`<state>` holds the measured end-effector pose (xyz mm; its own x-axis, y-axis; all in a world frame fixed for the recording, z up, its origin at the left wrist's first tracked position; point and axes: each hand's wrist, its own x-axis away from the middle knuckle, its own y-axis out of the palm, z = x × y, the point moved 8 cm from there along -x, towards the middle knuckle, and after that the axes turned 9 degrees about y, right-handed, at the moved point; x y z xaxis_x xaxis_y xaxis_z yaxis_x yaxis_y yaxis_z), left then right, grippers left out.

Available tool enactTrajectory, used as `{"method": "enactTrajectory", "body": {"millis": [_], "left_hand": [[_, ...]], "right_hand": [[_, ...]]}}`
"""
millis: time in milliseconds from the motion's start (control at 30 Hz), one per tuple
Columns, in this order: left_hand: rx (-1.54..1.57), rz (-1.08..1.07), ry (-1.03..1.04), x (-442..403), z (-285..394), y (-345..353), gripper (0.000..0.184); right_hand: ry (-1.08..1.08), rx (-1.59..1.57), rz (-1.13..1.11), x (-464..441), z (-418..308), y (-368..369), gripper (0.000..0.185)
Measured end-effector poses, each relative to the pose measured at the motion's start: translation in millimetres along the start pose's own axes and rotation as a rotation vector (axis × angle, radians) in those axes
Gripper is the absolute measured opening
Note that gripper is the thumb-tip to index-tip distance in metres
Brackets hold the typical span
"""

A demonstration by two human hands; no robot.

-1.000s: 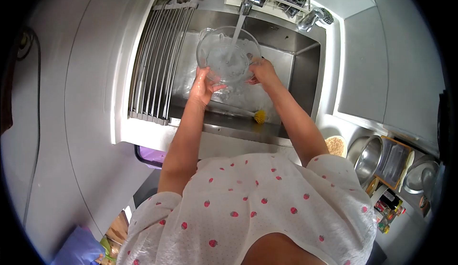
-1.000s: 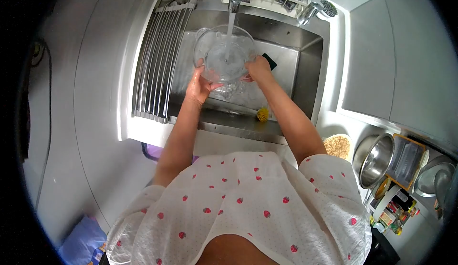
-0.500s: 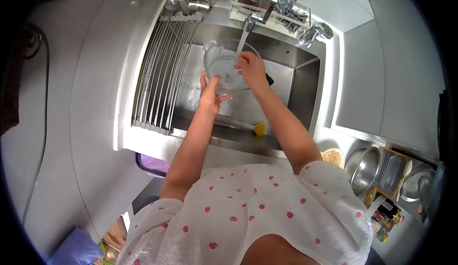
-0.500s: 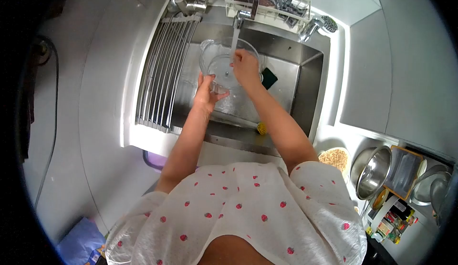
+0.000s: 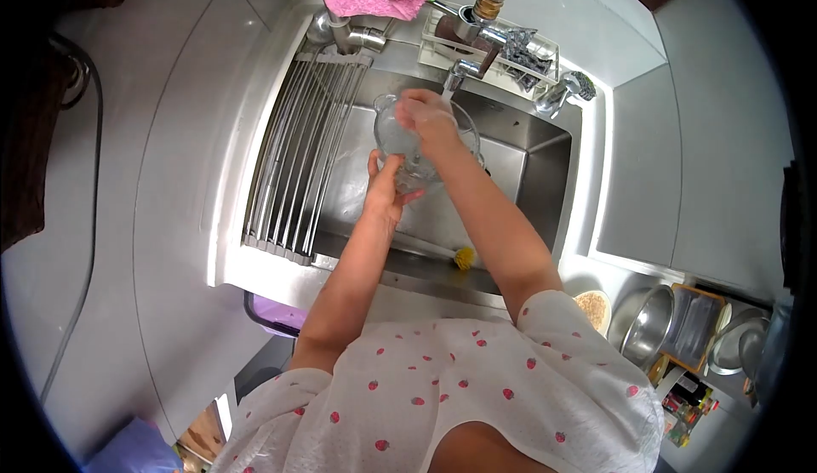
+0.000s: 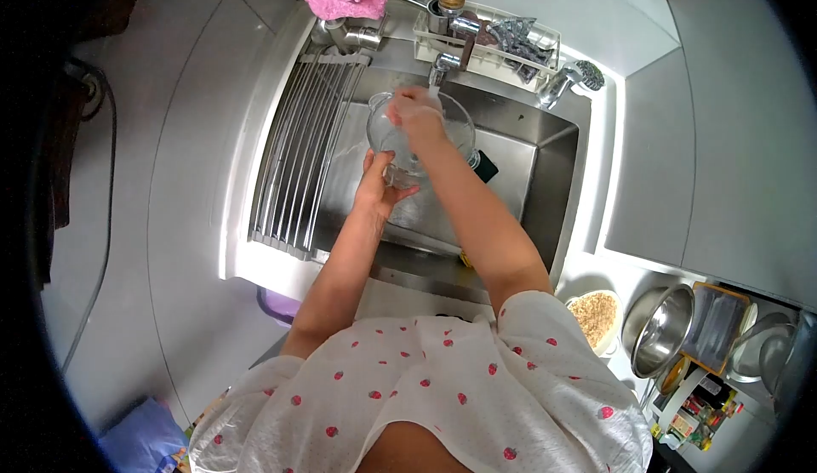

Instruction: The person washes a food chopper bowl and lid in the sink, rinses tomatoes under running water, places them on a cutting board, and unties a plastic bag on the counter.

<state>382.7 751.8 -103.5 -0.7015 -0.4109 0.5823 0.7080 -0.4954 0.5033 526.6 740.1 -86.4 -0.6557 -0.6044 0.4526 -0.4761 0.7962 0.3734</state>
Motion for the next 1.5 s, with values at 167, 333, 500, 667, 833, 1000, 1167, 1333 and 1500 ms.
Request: {"method": "enactTrajectory", "body": {"millis": [167, 333, 500, 667, 833, 1000, 1167, 1333, 1500], "left_hand": [[0.075, 0.036, 0.042, 4.3, 10.9, 5.5, 0.059], [0.044, 0.039, 0.051, 0.8, 17.1, 3.0, 0.057], [0.028, 0.021, 0.050, -1.8, 17.6, 1.5, 0.058], [0.002, 0.093, 0.065, -1.3, 15.4, -3.1, 0.059], [0.003, 0.058, 0.045, -3.3, 13.5, 1.6, 0.068], [0.000, 0.033, 0.021, -5.0, 10.3, 6.9, 0.079], [-0.010, 0.041, 0.066, -3.4, 16.4, 10.1, 0.079], [-0.025, 0.044, 0.064, -5.5, 14.6, 10.0, 0.080], [-0.030, 0.046, 0.068, -11.6, 3.8, 9.5, 0.082]], "right_hand": [[-0.368, 0.415, 0.336, -11.1, -32.4, 5.7, 0.048], [-0.513, 0.529, 0.374, -33.5, -69.3, 30.1, 0.064], [-0.518, 0.560, 0.448, -40.6, -108.7, 48.7, 0.069], [-0.365, 0.645, 0.329, -41.4, -108.6, 63.2, 0.070], [-0.390, 0.635, 0.288, -45.0, -104.5, 54.7, 0.067], [-0.403, 0.586, 0.204, -51.7, -101.7, 53.7, 0.068], [-0.336, 0.677, 0.260, -48.6, -101.6, 60.4, 0.071], [-0.354, 0.619, 0.193, -46.8, -99.7, 53.2, 0.070], [-0.348, 0.638, 0.053, -39.4, -96.5, 65.8, 0.069]]}}
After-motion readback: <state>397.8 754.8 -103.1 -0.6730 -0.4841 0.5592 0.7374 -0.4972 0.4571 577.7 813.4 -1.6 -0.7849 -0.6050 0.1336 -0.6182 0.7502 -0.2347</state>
